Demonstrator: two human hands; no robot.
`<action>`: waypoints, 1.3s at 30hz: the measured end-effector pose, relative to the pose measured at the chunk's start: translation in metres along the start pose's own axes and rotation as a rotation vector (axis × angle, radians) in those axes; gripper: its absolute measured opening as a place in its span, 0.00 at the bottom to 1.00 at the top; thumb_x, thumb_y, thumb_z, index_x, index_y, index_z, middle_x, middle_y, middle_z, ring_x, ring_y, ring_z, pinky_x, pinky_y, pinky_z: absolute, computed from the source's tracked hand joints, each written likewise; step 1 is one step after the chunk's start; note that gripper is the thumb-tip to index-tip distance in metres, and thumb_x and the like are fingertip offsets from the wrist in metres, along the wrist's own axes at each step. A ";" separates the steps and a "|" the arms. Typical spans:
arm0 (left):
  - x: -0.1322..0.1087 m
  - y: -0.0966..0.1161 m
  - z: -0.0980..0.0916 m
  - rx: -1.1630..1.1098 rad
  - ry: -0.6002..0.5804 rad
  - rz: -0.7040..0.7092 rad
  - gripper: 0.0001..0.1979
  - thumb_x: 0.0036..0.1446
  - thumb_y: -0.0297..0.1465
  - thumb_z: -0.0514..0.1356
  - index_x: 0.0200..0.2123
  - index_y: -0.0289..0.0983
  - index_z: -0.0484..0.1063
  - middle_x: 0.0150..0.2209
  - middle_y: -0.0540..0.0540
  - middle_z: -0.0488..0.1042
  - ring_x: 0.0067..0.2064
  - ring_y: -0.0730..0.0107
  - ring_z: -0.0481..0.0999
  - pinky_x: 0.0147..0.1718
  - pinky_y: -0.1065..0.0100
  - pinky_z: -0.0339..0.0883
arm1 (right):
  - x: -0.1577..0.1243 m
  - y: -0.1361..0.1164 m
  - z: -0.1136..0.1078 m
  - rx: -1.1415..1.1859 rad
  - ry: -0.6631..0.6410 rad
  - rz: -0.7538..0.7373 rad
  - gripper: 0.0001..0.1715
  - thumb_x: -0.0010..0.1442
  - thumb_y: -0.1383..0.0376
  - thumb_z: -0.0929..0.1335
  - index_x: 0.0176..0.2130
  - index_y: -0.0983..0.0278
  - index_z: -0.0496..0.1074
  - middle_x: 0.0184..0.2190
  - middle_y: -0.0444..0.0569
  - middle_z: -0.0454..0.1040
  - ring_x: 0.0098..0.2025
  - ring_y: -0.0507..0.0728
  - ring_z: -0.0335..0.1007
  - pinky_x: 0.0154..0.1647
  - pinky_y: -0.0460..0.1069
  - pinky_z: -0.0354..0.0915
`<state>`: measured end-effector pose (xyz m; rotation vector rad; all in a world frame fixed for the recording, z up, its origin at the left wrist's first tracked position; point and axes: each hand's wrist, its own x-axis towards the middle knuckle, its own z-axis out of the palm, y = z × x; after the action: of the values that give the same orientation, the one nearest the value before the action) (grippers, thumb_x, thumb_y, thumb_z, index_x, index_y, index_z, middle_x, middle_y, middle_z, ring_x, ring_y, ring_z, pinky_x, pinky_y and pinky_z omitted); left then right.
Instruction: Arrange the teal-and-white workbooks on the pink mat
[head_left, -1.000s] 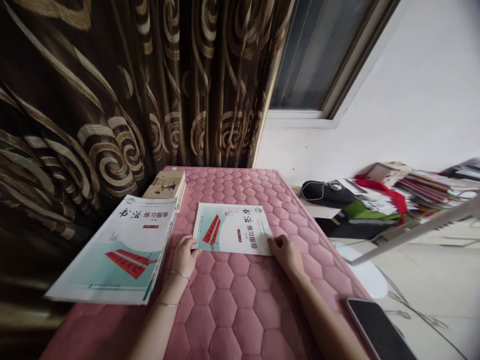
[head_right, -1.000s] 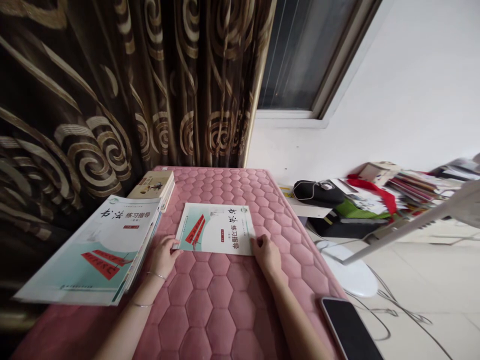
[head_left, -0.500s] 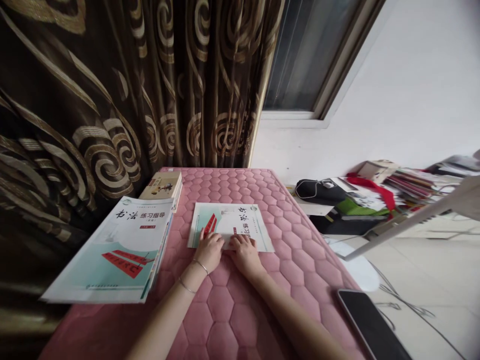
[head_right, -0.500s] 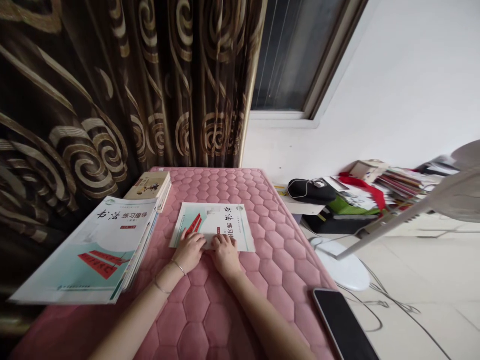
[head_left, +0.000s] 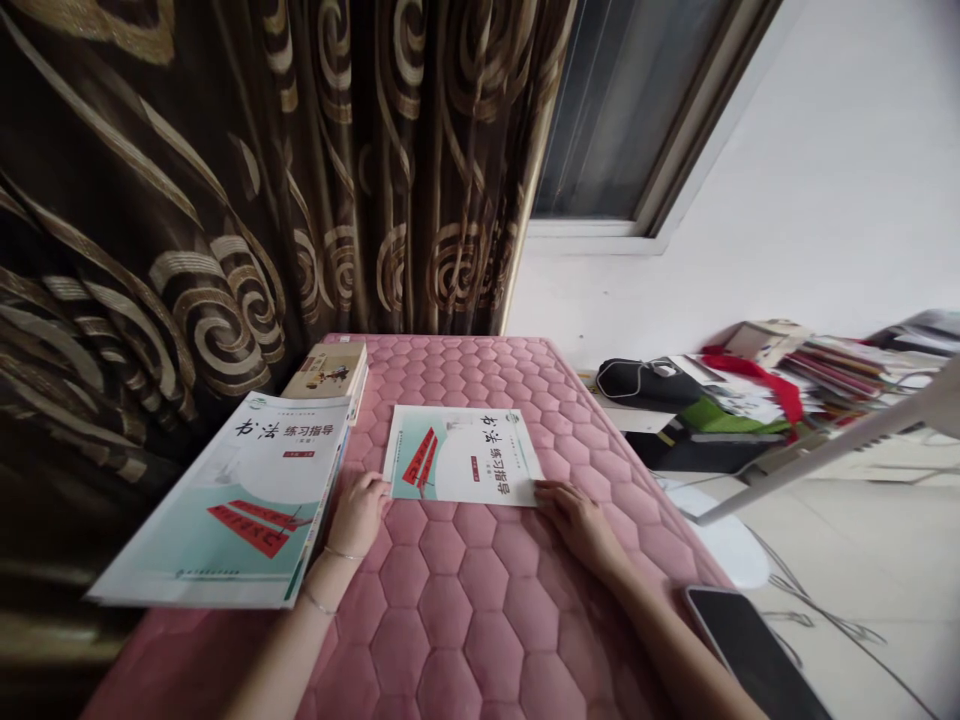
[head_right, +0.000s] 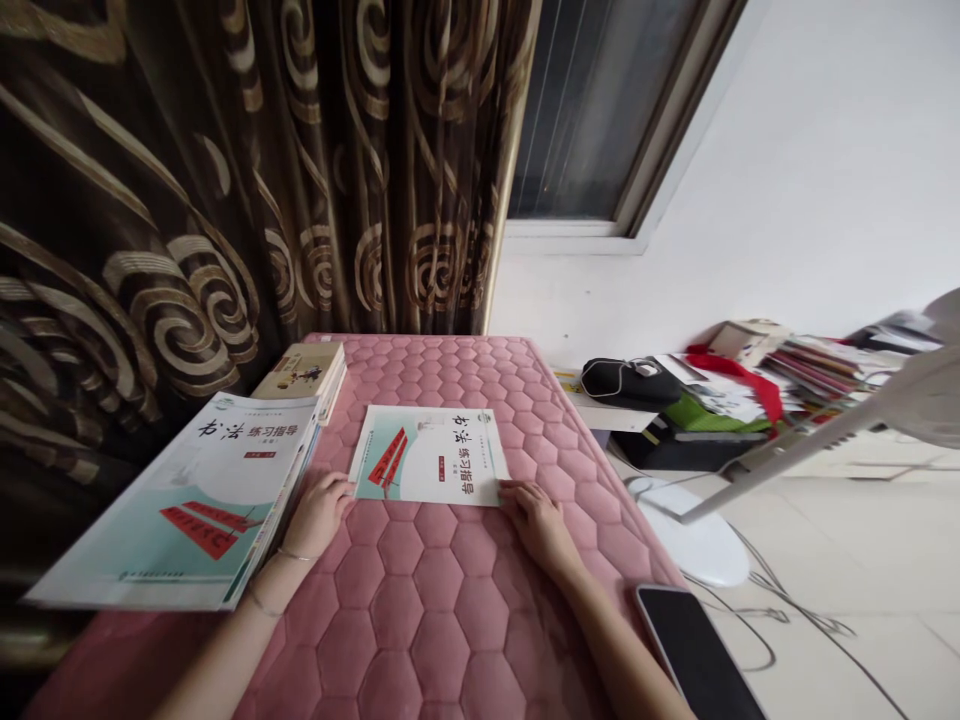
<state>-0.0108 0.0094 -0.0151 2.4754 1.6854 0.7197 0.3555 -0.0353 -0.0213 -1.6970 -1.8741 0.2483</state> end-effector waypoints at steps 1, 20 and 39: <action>0.000 -0.001 0.002 -0.013 0.012 -0.005 0.11 0.55 0.21 0.55 0.38 0.37 0.74 0.41 0.44 0.73 0.42 0.67 0.73 0.44 0.64 0.68 | 0.000 0.005 -0.001 0.046 -0.008 -0.030 0.12 0.59 0.63 0.63 0.38 0.60 0.75 0.46 0.50 0.75 0.48 0.59 0.70 0.48 0.55 0.65; 0.022 0.099 0.034 0.030 -0.056 0.116 0.15 0.56 0.19 0.50 0.39 0.40 0.72 0.47 0.43 0.72 0.52 0.62 0.68 0.58 0.47 0.49 | 0.019 -0.105 0.058 -0.234 -0.056 -0.143 0.12 0.59 0.61 0.66 0.43 0.63 0.69 0.51 0.56 0.70 0.55 0.65 0.58 0.49 0.59 0.57; -0.002 0.005 -0.005 -0.026 -0.002 -0.074 0.14 0.57 0.19 0.49 0.32 0.36 0.73 0.34 0.45 0.72 0.38 0.68 0.72 0.39 0.67 0.66 | 0.010 0.009 -0.016 0.137 -0.178 -0.073 0.17 0.60 0.64 0.61 0.42 0.59 0.77 0.51 0.50 0.73 0.51 0.58 0.69 0.54 0.56 0.64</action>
<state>-0.0090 0.0045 -0.0099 2.3817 1.7449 0.7263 0.3715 -0.0278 -0.0103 -1.5546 -1.9935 0.5012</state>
